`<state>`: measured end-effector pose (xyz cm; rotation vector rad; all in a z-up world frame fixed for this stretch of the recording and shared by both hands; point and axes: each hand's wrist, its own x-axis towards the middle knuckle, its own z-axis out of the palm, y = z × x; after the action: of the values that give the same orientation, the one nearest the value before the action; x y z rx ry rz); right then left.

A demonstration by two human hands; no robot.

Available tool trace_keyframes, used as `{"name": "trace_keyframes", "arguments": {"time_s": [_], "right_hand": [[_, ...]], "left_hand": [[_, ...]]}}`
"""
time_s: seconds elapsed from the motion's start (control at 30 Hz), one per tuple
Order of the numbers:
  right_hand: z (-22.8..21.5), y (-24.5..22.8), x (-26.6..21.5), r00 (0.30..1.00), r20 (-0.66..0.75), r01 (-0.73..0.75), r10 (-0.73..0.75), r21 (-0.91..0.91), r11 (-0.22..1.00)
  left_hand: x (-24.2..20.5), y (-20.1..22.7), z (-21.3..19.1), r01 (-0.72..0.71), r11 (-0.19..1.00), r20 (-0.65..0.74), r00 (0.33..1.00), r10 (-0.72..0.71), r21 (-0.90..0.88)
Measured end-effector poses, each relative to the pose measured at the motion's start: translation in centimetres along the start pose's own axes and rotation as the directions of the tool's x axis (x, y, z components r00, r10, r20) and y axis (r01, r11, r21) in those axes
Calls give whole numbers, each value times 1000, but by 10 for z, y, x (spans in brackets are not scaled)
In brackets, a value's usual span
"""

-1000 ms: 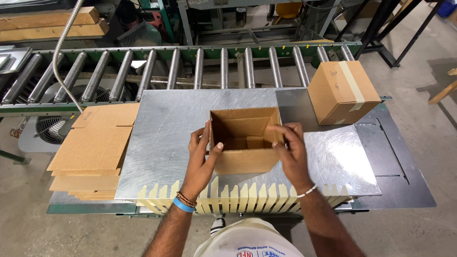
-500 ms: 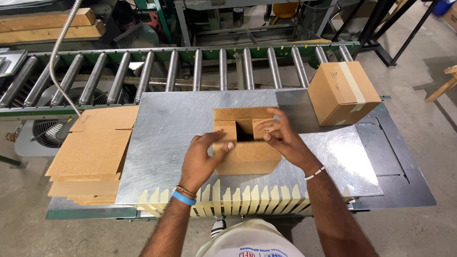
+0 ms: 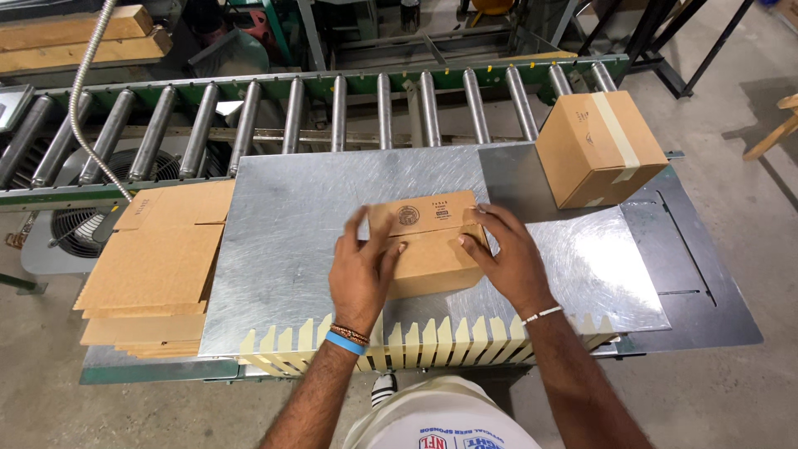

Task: The person assembles cardboard boxes by hand and secures the bottom and top flaps with strips of tape.

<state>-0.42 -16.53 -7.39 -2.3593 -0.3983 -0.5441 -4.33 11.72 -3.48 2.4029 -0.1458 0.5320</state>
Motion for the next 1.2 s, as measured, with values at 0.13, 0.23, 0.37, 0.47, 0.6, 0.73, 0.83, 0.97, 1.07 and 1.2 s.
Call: {"name": "trace_keyframes", "arguments": {"time_s": [0.13,0.23,0.37,0.47,0.6,0.73,0.83,0.97,1.07,1.2], "right_hand": [[2,-7,3,998,23,-63,61,129,990],[11,-9,2,959,110,-280,260,260,924],[14,8,-10,961,148,-276,233,477,834],[-8,37,-32,962,131,-266,239,639,722],[-61,105,-85,909,-136,-246,393,586,772],[-125,114,-135,855,-309,-276,416,408,870],[-145,144,-172,875,-328,-307,356,193,932],[-141,187,-210,947,-172,-291,271,-107,951],[-146,172,-213,962,-26,-271,271,-186,944],[-143,164,-211,955,87,-255,285,-256,933]], "left_hand": [[0,-16,5,-103,990,104,990,93,96],[-2,-8,2,-127,985,150,983,109,120],[-4,-3,2,-140,980,165,979,117,139],[-5,-3,6,-144,981,154,980,124,126],[-10,-19,19,-187,976,96,980,177,110],[-12,-17,19,-235,966,81,970,227,105],[-14,-12,17,-254,961,75,966,246,112],[-17,-18,23,-231,965,71,972,224,120],[-20,-19,25,-229,963,61,973,222,139],[-23,-19,22,-215,967,59,976,209,134]]}}
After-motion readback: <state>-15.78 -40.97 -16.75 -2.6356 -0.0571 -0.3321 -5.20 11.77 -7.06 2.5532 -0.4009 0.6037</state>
